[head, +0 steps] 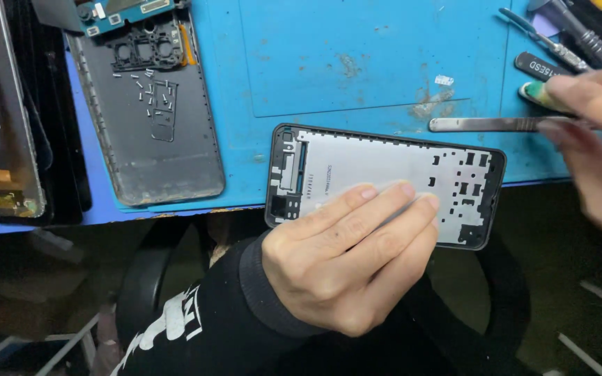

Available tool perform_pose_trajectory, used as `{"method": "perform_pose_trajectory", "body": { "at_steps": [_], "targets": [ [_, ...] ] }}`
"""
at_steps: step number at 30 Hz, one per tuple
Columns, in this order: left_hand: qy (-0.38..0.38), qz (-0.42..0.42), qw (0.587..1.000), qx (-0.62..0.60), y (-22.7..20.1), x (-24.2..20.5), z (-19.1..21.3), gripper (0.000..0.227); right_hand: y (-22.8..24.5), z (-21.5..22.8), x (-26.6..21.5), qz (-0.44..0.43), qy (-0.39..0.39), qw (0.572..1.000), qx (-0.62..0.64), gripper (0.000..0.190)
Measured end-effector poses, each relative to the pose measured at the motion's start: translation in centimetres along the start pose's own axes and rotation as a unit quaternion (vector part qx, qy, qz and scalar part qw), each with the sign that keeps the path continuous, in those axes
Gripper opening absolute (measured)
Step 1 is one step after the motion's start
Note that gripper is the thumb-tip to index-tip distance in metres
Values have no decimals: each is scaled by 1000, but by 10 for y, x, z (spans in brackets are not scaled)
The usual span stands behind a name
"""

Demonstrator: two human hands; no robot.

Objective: Cleaning and preparing a mobile phone frame for assembly or repair.

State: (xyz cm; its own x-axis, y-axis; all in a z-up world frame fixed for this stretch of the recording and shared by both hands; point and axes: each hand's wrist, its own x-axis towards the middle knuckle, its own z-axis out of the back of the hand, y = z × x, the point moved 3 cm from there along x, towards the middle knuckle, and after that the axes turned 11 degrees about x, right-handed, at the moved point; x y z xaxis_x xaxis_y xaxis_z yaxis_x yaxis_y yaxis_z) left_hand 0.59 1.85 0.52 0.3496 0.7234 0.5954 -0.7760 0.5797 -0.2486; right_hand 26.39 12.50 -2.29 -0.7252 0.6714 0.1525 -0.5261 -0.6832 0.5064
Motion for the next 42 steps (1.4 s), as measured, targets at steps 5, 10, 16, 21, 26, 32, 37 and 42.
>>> {"method": "perform_pose_trajectory", "body": {
  "at_steps": [5,10,16,21,26,32,37,42],
  "targets": [
    [-4,-6,1000,-7,1,-2,-1,20,44,1,30,41,-3,999,6,38],
    [-19,-11,1000,-2,2,-6,-2,22,64,6,62,142,27,987,-67,31],
    [-29,-8,1000,5,2,-5,0,19,75,2,81,232,86,967,-55,29],
    [-22,1,1000,-8,2,-11,-1,17,42,-2,57,220,52,974,-4,25],
    [-26,0,1000,-13,-2,-6,-2,17,78,4,85,240,66,968,-36,25],
    [-23,8,1000,-8,0,-9,-1,16,67,1,82,255,70,964,-26,22],
    [-31,-5,1000,0,-1,-10,-2,15,62,-2,75,241,64,968,-6,22],
    [-28,-5,999,-14,-3,-5,0,17,76,-1,88,253,57,965,-31,21]
  ]
}}
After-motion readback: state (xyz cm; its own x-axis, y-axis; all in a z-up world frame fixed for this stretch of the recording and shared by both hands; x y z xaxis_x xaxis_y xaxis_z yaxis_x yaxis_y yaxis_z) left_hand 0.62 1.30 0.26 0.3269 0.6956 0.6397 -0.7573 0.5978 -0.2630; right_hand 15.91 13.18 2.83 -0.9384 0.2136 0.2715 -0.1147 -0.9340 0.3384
